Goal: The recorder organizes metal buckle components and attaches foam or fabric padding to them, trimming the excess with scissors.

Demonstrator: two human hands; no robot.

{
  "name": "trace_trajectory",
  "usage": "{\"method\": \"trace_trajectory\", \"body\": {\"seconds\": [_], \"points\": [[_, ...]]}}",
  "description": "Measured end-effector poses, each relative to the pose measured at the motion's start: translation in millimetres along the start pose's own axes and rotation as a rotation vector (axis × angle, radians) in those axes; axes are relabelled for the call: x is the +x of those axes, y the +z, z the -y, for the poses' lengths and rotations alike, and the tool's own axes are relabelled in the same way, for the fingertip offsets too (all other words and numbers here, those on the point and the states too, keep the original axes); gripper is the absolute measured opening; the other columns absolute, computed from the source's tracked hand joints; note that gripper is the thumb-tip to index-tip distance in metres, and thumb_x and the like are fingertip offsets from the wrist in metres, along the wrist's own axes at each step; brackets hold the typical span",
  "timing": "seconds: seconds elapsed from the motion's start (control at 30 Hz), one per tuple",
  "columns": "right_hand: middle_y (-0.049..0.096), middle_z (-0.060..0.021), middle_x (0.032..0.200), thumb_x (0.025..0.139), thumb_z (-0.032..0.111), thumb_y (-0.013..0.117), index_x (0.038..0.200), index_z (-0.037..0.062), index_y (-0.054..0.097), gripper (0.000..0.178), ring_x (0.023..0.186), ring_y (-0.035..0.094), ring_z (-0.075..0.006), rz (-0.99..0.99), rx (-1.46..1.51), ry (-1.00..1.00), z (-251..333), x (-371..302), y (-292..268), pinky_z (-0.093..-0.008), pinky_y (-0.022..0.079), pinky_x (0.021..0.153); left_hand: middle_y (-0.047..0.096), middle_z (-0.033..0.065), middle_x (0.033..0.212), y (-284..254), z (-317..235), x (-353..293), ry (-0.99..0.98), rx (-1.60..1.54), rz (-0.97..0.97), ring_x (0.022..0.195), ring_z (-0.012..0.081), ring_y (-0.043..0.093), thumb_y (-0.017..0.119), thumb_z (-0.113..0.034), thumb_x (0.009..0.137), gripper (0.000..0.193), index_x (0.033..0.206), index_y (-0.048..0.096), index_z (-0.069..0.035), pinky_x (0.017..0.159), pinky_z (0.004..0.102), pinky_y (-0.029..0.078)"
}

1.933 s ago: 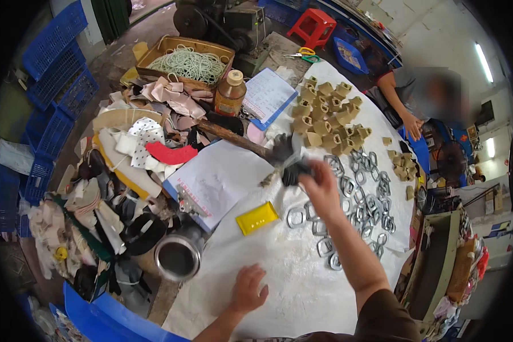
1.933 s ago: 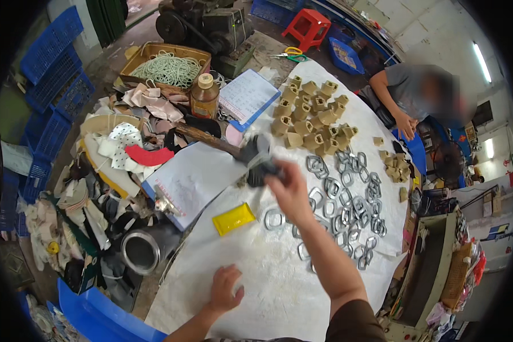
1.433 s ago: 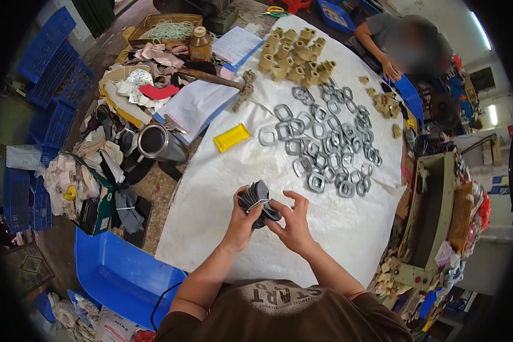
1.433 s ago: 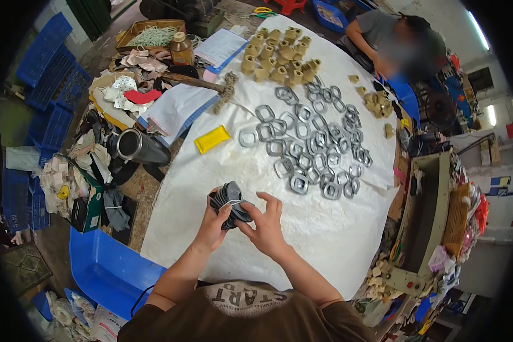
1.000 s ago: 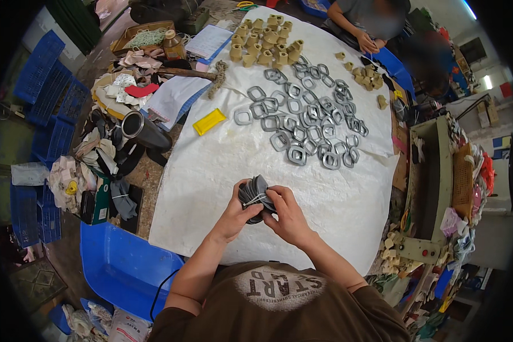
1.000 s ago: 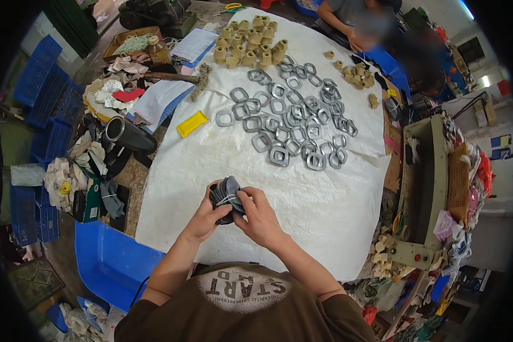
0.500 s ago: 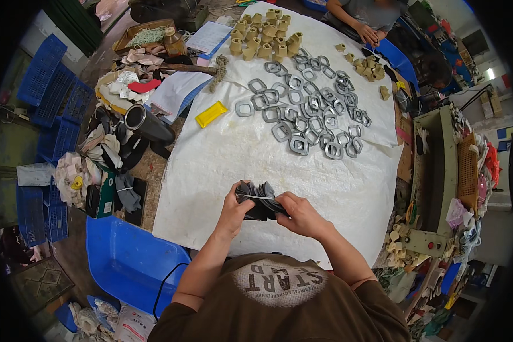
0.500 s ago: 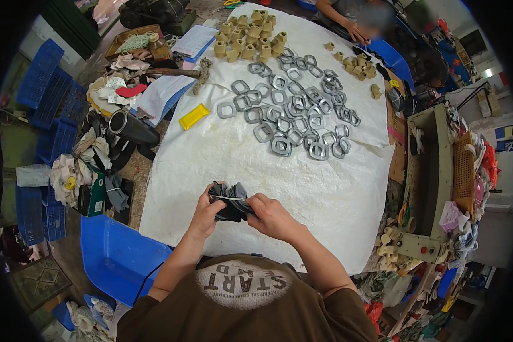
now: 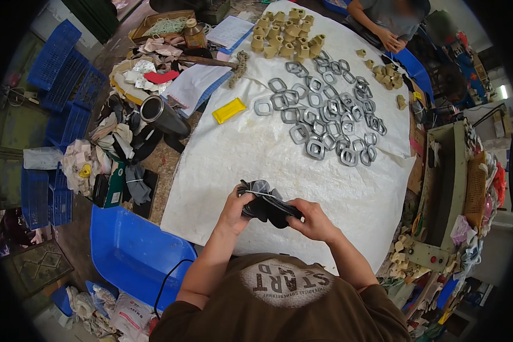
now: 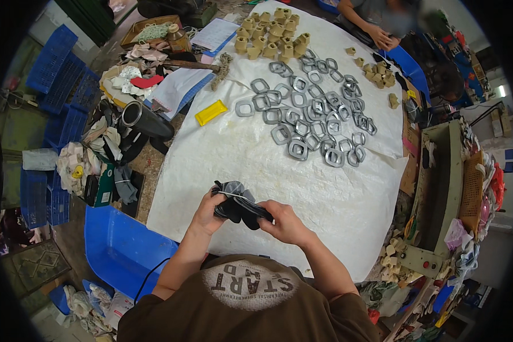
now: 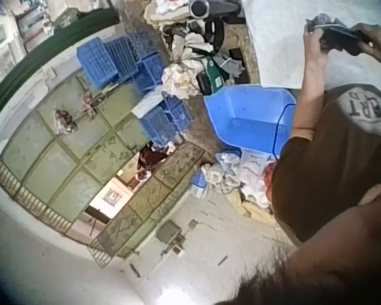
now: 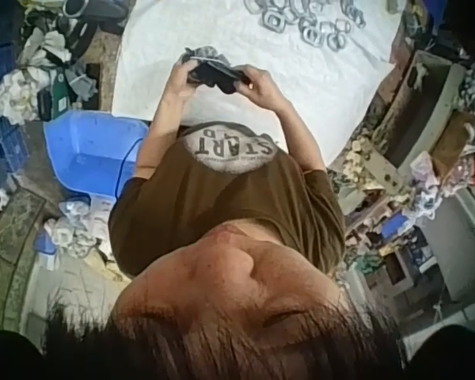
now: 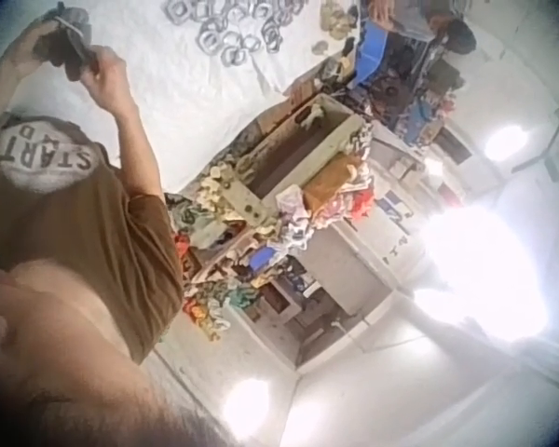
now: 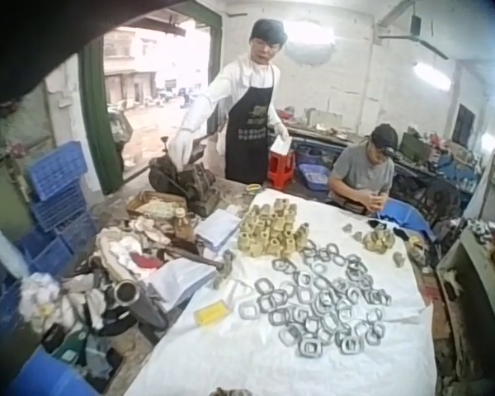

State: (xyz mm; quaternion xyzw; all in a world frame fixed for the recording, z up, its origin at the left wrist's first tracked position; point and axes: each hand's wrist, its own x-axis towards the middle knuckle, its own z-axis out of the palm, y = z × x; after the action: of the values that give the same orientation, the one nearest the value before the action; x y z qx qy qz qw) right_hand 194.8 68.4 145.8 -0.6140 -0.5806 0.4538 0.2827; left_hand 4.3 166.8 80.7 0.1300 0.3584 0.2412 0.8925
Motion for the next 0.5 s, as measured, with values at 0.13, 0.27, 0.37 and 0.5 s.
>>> {"method": "trace_trajectory", "body": {"seconds": [0.13, 0.27, 0.37, 0.5], "points": [[0.062, -0.0131, 0.080, 0.076, 0.012, 0.063, 0.103, 0.0000, 0.056, 0.030, 0.069, 0.061, -0.0227, -0.005, 0.017, -0.007, 4, 16, 4, -0.0310, 0.048, 0.062, 0.061, 0.0115, 0.093, -9, -4, 11, 0.068, -0.243, 0.004, 0.084, 0.0234, 0.062, 0.053, -0.005, 0.076, 0.030, 0.106, 0.053, 0.002, 0.077, 0.0365, 0.051], [0.062, -0.0132, 0.078, 0.076, 0.011, 0.064, 0.103, -0.0002, 0.056, 0.030, 0.068, 0.061, -0.0230, 0.018, 0.043, 0.007, 9, 38, 16, -0.0312, 0.049, 0.061, 0.061, 0.0119, 0.090, -24, -20, 17, 0.109, -0.328, -0.138, 0.082, 0.0242, 0.061, 0.052, -0.007, 0.076, 0.030, 0.105, 0.053, 0.004, 0.075, 0.0361, 0.051], [0.061, -0.0137, 0.081, 0.076, 0.009, 0.063, 0.104, 0.0002, 0.055, 0.030, 0.069, 0.061, -0.0239, -0.014, -0.010, -0.086, 5, 44, 34, -0.0318, 0.049, 0.061, 0.061, 0.0095, 0.088, -55, -37, 27, 0.229, -0.361, -0.414, 0.078, 0.0231, 0.058, 0.055, -0.013, 0.077, 0.025, 0.100, 0.055, -0.004, 0.068, 0.0378, 0.049], [0.058, -0.0159, 0.088, 0.078, 0.007, 0.062, 0.105, 0.0028, 0.053, 0.029, 0.076, 0.061, -0.0272, -0.306, -0.119, -0.130, -13, 65, 53, -0.0343, 0.050, 0.063, 0.061, 0.0056, 0.094, -73, -70, 23, 0.356, -0.311, -0.487, 0.081, 0.0201, 0.056, 0.059, -0.021, 0.079, 0.025, 0.101, 0.055, -0.011, 0.071, 0.0385, 0.044]]}}
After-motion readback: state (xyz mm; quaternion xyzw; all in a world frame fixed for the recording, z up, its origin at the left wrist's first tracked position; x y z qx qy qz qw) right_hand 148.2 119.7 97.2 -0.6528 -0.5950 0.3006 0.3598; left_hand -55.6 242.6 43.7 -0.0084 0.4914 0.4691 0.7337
